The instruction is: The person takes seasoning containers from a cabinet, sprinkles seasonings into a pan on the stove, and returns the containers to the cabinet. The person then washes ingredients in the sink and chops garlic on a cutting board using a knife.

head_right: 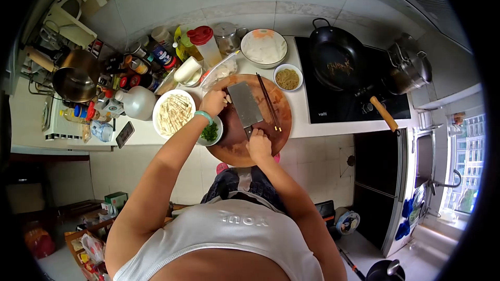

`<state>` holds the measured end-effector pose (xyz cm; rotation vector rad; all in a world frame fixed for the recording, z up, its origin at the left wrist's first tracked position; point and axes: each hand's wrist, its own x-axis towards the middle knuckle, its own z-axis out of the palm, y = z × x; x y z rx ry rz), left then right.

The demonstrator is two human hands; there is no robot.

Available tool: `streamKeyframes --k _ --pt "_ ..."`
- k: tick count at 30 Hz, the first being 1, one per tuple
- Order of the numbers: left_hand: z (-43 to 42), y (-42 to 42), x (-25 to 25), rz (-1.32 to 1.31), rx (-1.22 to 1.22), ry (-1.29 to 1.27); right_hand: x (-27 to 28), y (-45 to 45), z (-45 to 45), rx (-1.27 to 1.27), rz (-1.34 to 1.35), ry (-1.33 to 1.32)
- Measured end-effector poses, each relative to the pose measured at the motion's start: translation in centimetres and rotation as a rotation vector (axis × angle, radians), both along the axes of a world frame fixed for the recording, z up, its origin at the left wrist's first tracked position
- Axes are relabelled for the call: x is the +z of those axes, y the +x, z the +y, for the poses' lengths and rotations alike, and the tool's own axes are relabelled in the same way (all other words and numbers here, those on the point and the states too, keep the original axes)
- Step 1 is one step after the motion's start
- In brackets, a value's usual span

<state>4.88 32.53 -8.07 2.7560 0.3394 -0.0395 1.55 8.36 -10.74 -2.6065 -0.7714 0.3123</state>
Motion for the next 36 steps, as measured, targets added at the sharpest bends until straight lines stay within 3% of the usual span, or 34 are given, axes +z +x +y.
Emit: streamKeyframes --k 4,6,8,10,12,13,14,16,17,18,20,21,23,24,26,27,36 --pt "-0.5 0.2 -1.0 -0.076 -0.018 0.153 -0.2 1.6 -0.8 0.093 0.092 -0.087" --pt "-1.4 0.2 0.5 -0.017 0.032 0.096 0.1 2.0 -1.6 0.103 0.146 -0.003" --pt "-2.7 -0.3 2.0 -0.091 0.28 -0.103 0.6 3.2 -2.2 0.088 0.271 0.04" --pt "-3.5 -1.7 1.5 -0.217 0.344 -0.212 1.6 3.6 -2.9 0.067 0.395 0.081" --pt "-4.7 -2.8 0.7 -0.49 0.598 -1.13 2.9 4.2 -3.1 0.064 0.321 0.101" --pt "-5.4 -3.9 0.7 -0.425 0.633 -1.364 2.1 4.2 -3.4 0.004 0.308 0.188" --pt "-6.3 -4.8 0.8 -0.423 0.645 -1.365 2.2 4.4 -3.6 0.01 0.316 0.182" --pt "-8.2 -5.8 0.6 -0.453 0.786 -1.812 2.2 5.2 -3.8 -0.05 0.455 0.363" --pt "-9.2 -6.2 0.4 -0.447 0.797 -1.75 1.8 5.4 -4.1 -0.073 0.477 0.348" --pt "-10.3 -6.5 0.1 -0.435 0.806 -1.691 4.6 5.5 -4.2 -0.159 0.717 0.309" --pt "-12.3 -6.3 -0.8 -0.427 0.842 -1.587 3.7 4.8 -5.0 -0.135 0.614 0.447" --pt "-12.8 -6.2 -2.2 -0.4 0.788 -1.472 2.8 4.5 -5.6 -0.148 0.611 0.435" --pt "-13.5 -5.9 -3.2 -0.327 0.72 -1.15 1.9 4.2 -6.5 -0.007 0.332 0.396" --pt "-13.7 -5.8 -2.9 -0.32 0.716 -1.162 2.1 3.9 -6.8 -0.015 0.329 0.385" --pt "-13.7 -5.6 -2.4 -0.395 0.469 -0.627 3.0 3.4 -7.3 -0.128 0.597 0.294" --pt "-13.6 -5.6 -3.0 -0.495 0.42 -0.625 3.7 3.0 -7.3 -0.141 0.612 0.338" --pt "-12.6 -5.4 -3.4 -0.446 0.268 -0.602 6.6 1.8 -7.3 -0.139 0.636 0.238"
